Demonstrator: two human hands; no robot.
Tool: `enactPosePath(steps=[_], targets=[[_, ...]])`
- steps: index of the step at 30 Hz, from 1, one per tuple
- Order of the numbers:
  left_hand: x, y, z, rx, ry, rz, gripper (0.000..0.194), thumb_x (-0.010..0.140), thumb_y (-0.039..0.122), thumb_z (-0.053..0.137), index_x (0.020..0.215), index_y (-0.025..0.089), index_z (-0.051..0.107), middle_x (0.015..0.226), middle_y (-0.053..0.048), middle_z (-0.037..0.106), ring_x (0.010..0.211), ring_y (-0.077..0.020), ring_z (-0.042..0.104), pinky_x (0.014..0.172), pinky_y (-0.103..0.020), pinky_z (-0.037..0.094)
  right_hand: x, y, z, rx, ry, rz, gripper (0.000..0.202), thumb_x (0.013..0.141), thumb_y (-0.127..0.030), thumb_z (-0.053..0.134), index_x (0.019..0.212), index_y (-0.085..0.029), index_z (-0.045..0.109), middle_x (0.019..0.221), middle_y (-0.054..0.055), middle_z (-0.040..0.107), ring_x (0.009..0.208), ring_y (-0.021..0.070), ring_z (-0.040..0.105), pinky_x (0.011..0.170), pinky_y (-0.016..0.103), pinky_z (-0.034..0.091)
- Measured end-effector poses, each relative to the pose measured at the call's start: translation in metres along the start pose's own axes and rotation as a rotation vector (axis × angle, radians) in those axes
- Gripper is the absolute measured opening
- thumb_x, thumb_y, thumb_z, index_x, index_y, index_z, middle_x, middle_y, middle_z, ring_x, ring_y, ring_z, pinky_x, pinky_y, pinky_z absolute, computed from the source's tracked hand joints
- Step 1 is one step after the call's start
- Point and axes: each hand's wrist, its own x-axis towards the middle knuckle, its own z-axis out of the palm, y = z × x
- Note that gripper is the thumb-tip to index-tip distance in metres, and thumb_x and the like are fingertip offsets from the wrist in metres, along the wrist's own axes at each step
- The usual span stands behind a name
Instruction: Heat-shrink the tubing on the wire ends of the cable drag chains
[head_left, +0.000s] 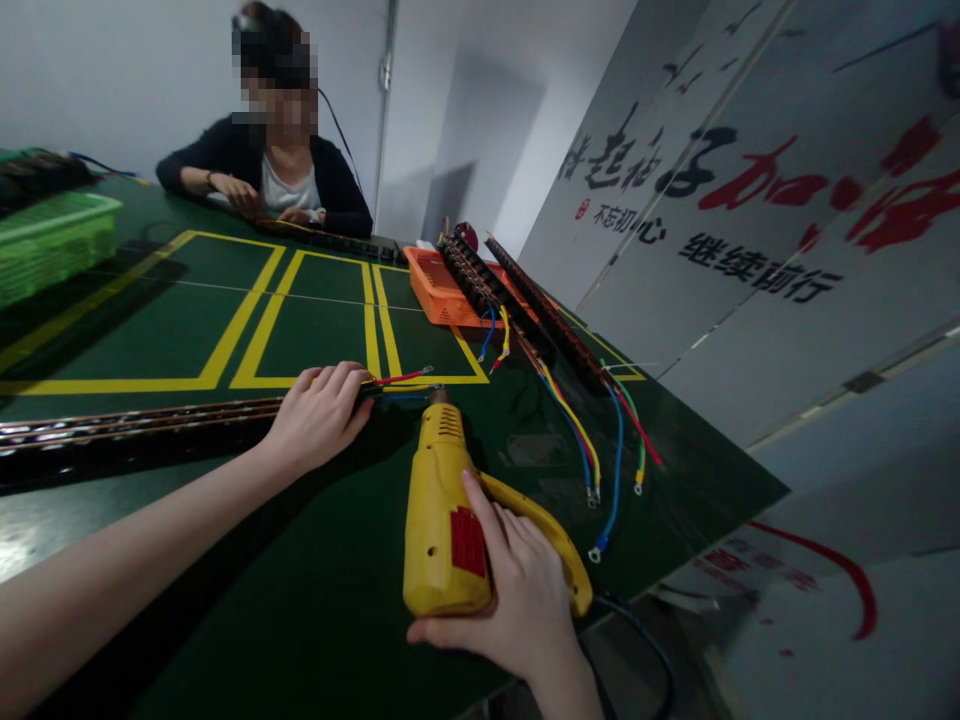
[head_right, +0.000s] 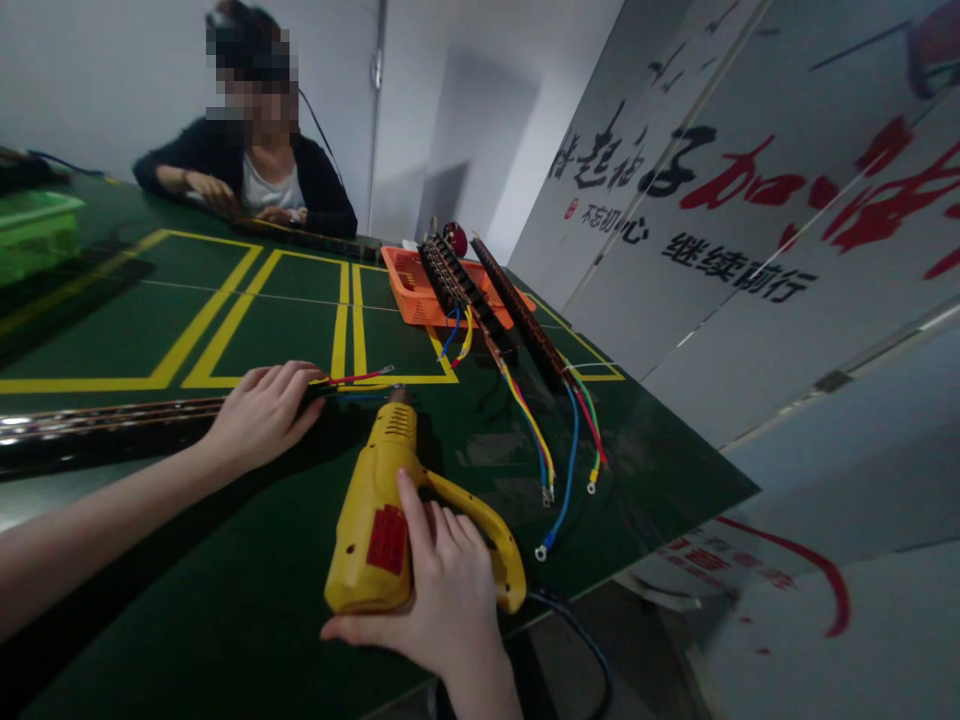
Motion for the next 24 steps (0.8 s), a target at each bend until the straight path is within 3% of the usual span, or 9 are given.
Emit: enactPosePath(steps=[5,12,19,24], targets=[[-0.004,-0.003,-0.002,0.085,-0.061,0.013,0.040,0.093,0.038,0.037,0.116,0.010,0.053,0.110,-0.015,0.061,0.097,-0.0297,0.059,0.088,-0.043,0.039,0.000,0.000,0.001,-0.029,0.044,-0.053,0.129,0.049,-0.085,0.064,0.149,-0.015,0.022,0.115,0.016,0.064,0.095,0.0342,0.065,0.080,0.046,0.051],[-0.001,-0.001,0.000,0.082,-0.106,-0.004,0.037,0.092,0.034,0.038,0.116,0.010,0.053,0.105,-0.014,0.061,0.096,-0.0288,0.060,0.079,-0.040,0.043,-0.003,-0.003,0.003,-0.058,0.077,-0.080,0.127,0.052,-0.087,0.060,0.148,-0.012,0.023,0.109,0.017,0.065,0.091,0.0345,0.065,0.077,0.046,0.051],[-0.002,-0.005,0.003,-0.004,-0.091,-0.022,0.035,0.090,0.034,0.044,0.118,0.014,0.053,0.105,-0.011,0.061,0.096,-0.0272,0.062,0.076,-0.037,0.047,-0.005,-0.027,0.008,-0.049,0.074,-0.141,0.126,0.055,-0.089,0.055,0.150,-0.015,0.019,0.102,0.013,0.067,0.087,0.0329,0.066,0.073,0.045,0.053],[-0.001,-0.006,0.004,0.014,-0.087,-0.047,0.034,0.091,0.037,0.044,0.116,0.016,0.053,0.105,-0.009,0.062,0.093,-0.0260,0.063,0.071,-0.035,0.047,-0.007,-0.038,0.014,-0.048,0.089,-0.176,0.122,0.056,-0.090,0.050,0.148,-0.014,0.025,0.102,0.014,0.068,0.088,0.0334,0.067,0.076,0.045,0.054]])
